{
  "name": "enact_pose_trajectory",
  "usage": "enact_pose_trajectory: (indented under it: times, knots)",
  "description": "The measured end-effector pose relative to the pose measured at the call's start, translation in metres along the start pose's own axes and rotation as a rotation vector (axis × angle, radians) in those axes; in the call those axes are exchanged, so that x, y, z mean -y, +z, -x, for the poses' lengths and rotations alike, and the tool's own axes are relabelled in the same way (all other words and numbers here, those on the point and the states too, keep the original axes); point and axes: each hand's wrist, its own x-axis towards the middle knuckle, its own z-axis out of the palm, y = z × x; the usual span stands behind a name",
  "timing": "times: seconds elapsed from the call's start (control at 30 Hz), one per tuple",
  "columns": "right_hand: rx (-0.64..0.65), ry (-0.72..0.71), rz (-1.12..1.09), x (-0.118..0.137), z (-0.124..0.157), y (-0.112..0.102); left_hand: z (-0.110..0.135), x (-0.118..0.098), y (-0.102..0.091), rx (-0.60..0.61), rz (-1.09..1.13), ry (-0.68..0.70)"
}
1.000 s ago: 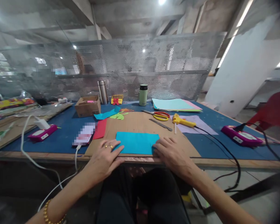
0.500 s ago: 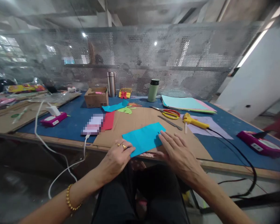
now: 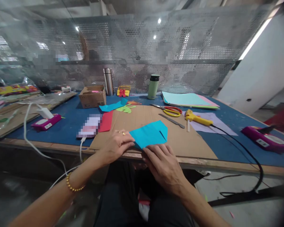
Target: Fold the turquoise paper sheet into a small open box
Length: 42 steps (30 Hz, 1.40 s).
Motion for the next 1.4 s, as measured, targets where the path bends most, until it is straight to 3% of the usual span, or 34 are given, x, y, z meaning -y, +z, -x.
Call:
enact_pose_trajectory:
  times: [0.1,0.23,0.4,0.6,0.8,1.03,1.2,1.4]
  knots:
    - [0.064,0.063,0.042,-0.001,-0.01,0.002,-0.012,0.005,0.005,-0.039,-0.044,-0.023]
    - [0.059,0.084,0.092,-0.002,-0.01,0.007,-0.015,0.004,0.01,-0.01,-0.145,-0.024]
    - [0.056,0.052,0.097,0.001,0.0,0.012,-0.014,0.002,0.006,0.024,-0.069,-0.111]
    - [0.005,0.068,0.088,0.0,-0.001,0.014,-0.031,0.001,0.005,0.076,-0.053,-0.237]
    - [0.138,0.052,0.056,-0.004,-0.013,-0.002,-0.043,0.002,0.009,0.142,-0.035,-0.351]
    - [0.176,0.051,0.083,-0.012,-0.017,-0.001,-0.039,0.0,0.009,0.103,0.004,-0.396]
    - [0.165,0.047,0.059,-0.011,-0.014,-0.001,-0.038,-0.001,0.013,0.061,-0.042,-0.351]
    - [0.167,0.068,0.048,-0.01,-0.014,-0.002,-0.04,-0.005,0.016,0.11,-0.139,-0.391]
